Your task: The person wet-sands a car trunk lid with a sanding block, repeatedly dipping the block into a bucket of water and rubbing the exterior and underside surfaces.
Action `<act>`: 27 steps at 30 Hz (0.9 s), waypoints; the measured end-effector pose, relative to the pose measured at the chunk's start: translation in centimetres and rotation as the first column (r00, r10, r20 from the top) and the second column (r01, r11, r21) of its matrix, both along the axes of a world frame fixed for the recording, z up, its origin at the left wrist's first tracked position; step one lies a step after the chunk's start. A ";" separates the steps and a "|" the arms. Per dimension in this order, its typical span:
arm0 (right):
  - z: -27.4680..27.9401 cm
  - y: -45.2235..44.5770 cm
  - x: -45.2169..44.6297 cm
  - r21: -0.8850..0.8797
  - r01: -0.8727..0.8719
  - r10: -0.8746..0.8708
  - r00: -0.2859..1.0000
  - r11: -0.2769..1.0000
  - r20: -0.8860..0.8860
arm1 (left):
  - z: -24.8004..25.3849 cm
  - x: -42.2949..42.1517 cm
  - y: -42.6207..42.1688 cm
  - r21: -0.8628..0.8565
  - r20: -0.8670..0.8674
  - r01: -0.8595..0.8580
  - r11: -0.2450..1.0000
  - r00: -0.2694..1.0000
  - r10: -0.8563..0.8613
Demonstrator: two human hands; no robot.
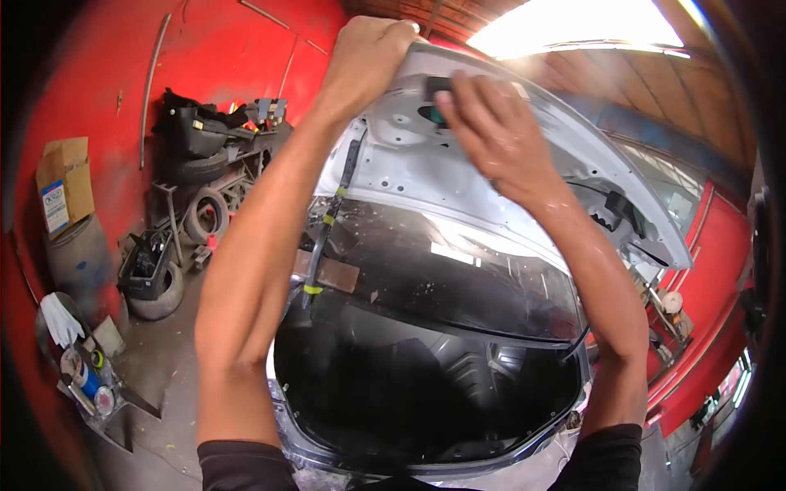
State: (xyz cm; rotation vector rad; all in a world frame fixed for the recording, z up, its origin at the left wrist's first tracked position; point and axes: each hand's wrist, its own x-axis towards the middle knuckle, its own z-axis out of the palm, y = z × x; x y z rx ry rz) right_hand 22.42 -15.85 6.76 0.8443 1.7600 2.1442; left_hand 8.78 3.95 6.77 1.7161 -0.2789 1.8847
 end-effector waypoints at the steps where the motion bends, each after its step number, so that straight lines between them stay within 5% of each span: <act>1: -0.1 -0.6 0.2 -0.004 0.003 -0.003 1.000 1.000 -0.001 | -0.2 -0.1 0.0 0.000 -0.018 0.044 0.999 0.999 -0.044; 8: 0.0 -2.9 1.9 0.040 -0.077 0.077 0.997 0.996 0.000 | -0.4 -0.7 0.2 0.021 -0.137 -0.101 0.995 0.985 0.103; 12: 0.5 0.2 -0.9 -0.047 -0.026 0.029 0.998 0.999 0.064 | -0.1 -0.9 0.7 -0.028 -0.172 0.050 0.998 0.984 -0.054; 15: -0.1 -3.9 1.9 0.048 -0.001 0.003 0.999 0.999 -0.037 | -0.5 -1.7 0.6 0.074 -0.175 -0.031 0.997 0.984 0.044; 18: 0.2 -2.2 0.9 0.023 -0.045 0.045 0.999 0.999 0.009 | -0.4 0.0 0.9 0.085 0.030 -0.068 0.994 0.997 0.066; 22: 0.1 -0.3 -0.6 -0.058 -0.009 0.011 1.000 0.998 0.022 | -0.4 -1.4 0.1 -0.036 -0.185 0.044 0.998 0.982 -0.050; 27: 0.3 -3.3 1.0 0.037 -0.021 0.020 1.000 0.999 0.006 | -0.1 -1.6 0.6 0.084 -0.102 -0.077 0.994 0.991 0.085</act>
